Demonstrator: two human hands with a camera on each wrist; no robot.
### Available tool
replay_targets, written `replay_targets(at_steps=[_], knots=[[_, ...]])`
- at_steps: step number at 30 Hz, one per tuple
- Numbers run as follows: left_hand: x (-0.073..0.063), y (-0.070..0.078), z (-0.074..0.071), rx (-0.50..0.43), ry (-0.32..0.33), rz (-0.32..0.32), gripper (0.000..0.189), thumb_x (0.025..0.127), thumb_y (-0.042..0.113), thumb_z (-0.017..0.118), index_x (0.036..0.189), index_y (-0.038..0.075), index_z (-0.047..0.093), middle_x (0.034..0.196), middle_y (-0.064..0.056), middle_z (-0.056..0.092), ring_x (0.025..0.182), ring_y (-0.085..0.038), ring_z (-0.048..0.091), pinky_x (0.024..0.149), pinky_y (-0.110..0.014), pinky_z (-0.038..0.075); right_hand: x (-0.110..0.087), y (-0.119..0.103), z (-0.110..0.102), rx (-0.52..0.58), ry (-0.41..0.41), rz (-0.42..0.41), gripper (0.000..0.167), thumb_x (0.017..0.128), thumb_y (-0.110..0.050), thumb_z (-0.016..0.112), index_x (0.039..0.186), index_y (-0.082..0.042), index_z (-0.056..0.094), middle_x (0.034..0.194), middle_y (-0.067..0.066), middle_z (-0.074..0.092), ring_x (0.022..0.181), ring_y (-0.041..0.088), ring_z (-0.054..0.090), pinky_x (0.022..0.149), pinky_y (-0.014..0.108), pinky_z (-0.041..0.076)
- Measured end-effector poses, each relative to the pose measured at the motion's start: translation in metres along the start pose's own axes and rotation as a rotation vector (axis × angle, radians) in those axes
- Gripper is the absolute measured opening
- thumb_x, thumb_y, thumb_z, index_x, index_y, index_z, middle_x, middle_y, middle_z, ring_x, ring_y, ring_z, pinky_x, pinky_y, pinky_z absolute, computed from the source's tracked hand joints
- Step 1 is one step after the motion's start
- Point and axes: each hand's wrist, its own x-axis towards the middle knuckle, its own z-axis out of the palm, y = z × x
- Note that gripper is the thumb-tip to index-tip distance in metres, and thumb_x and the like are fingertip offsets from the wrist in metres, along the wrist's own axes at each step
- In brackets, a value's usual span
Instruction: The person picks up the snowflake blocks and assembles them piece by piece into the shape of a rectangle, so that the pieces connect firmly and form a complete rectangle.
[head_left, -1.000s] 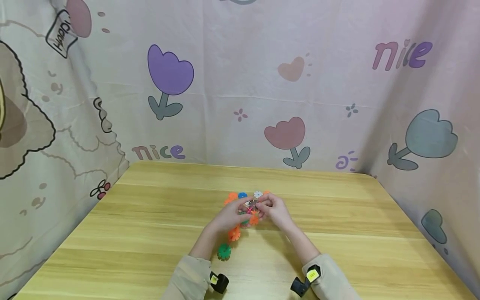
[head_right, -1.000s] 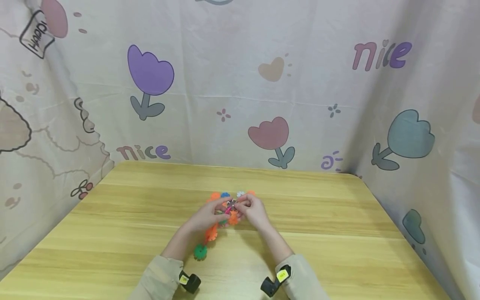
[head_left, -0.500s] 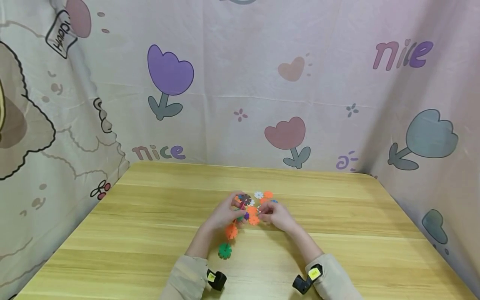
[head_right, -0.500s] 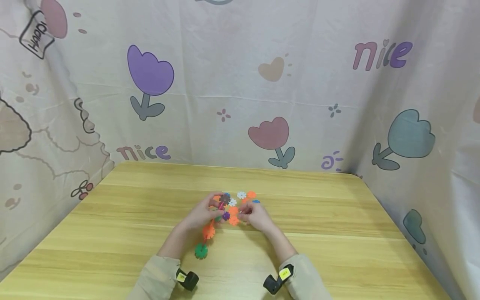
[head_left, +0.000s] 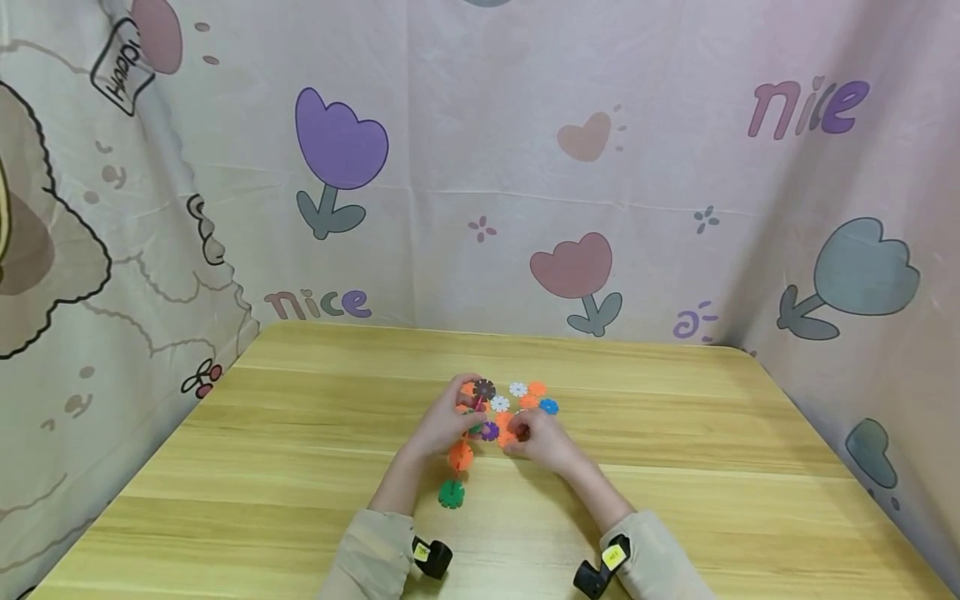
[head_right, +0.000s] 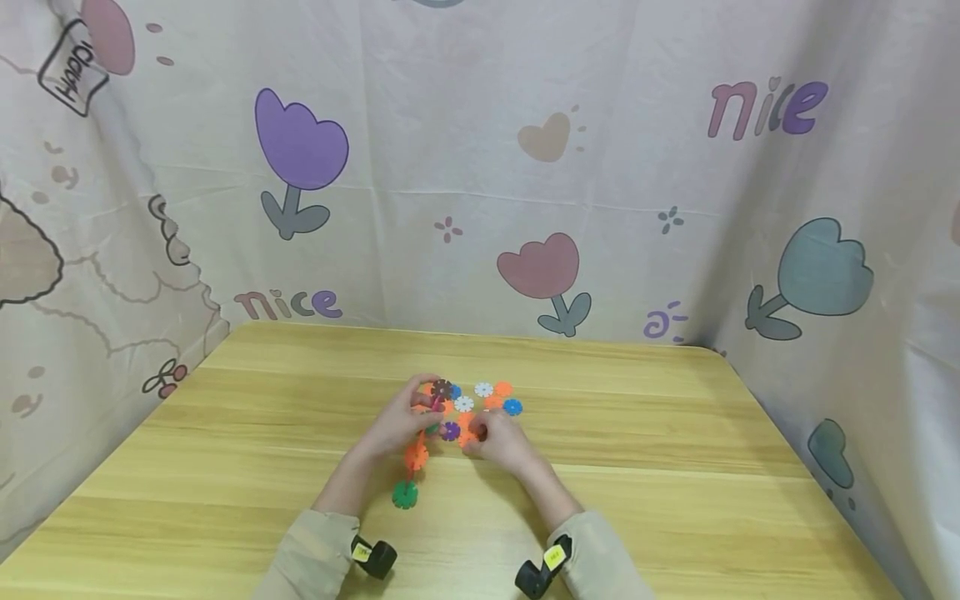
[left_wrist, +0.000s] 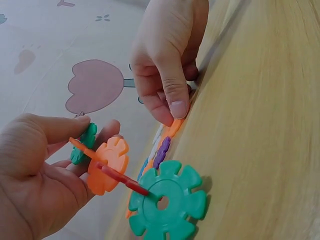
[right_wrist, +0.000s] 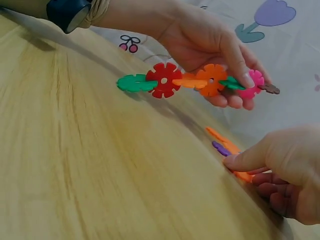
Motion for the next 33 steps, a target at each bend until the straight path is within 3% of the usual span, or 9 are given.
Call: replay_targets(at_steps=[6, 12, 17, 21, 25, 33], knots=[[0.011, -0.019, -0.001, 0.067, 0.019, 0.032, 0.068, 0.087, -0.002, 0.058, 0.146, 0.016, 0.029, 0.115, -0.024, 0.045, 0.059, -0.019, 0.052, 0.049, -0.022, 0.044, 0.0, -0.003, 0.0, -0.03, -0.017, 0.015, 0.025, 0.075, -0.011, 0.076, 0.094, -0.001, 0.063, 0.087, 0.002, 0.052, 0.08, 0.016, 0.047, 0.07, 0.03, 0.043], [0.011, -0.021, -0.001, 0.1, 0.038, 0.044, 0.061, 0.087, 0.001, 0.059, 0.141, 0.017, 0.038, 0.124, -0.025, 0.043, 0.059, -0.016, 0.051, 0.047, -0.021, 0.042, 0.0, -0.003, -0.003, 0.005, -0.046, 0.027, 0.023, 0.076, -0.005, 0.074, 0.089, -0.003, 0.056, 0.079, 0.002, 0.049, 0.072, 0.015, 0.044, 0.061, 0.026, 0.04], [0.011, -0.021, 0.001, 0.116, 0.048, 0.047, 0.061, 0.085, 0.003, 0.062, 0.14, 0.017, 0.04, 0.114, -0.02, 0.05, 0.065, -0.016, 0.052, 0.049, -0.022, 0.042, -0.001, -0.001, -0.005, 0.119, -0.004, 0.058, 0.024, 0.075, 0.004, 0.071, 0.086, -0.004, 0.05, 0.073, 0.002, 0.048, 0.065, 0.014, 0.043, 0.055, 0.024, 0.036], [0.011, -0.019, 0.002, 0.115, 0.05, 0.062, 0.061, 0.084, 0.005, 0.065, 0.139, 0.016, 0.041, 0.106, -0.016, 0.053, 0.075, -0.019, 0.054, 0.055, -0.025, 0.045, -0.001, 0.0, -0.006, 0.222, 0.055, 0.076, 0.019, 0.077, 0.007, 0.068, 0.087, -0.002, 0.054, 0.074, 0.002, 0.052, 0.066, 0.014, 0.047, 0.056, 0.024, 0.041], [0.01, -0.018, 0.004, 0.102, 0.04, 0.086, 0.06, 0.084, 0.005, 0.066, 0.138, 0.013, 0.042, 0.104, -0.016, 0.053, 0.077, -0.02, 0.054, 0.06, -0.03, 0.047, 0.0, 0.0, -0.01, 0.356, 0.117, 0.092, 0.016, 0.08, 0.006, 0.066, 0.094, 0.004, 0.059, 0.076, 0.005, 0.057, 0.066, 0.016, 0.054, 0.056, 0.027, 0.048], [0.012, -0.017, 0.011, 0.099, 0.027, 0.109, 0.059, 0.082, 0.005, 0.068, 0.136, 0.011, 0.044, 0.1, -0.016, 0.055, 0.078, -0.02, 0.057, 0.061, -0.03, 0.05, -0.002, -0.012, -0.026, 0.638, 0.223, 0.11, 0.019, 0.087, 0.001, 0.059, 0.104, 0.01, 0.059, 0.075, 0.017, 0.06, 0.057, 0.018, 0.056, 0.053, 0.03, 0.05]])
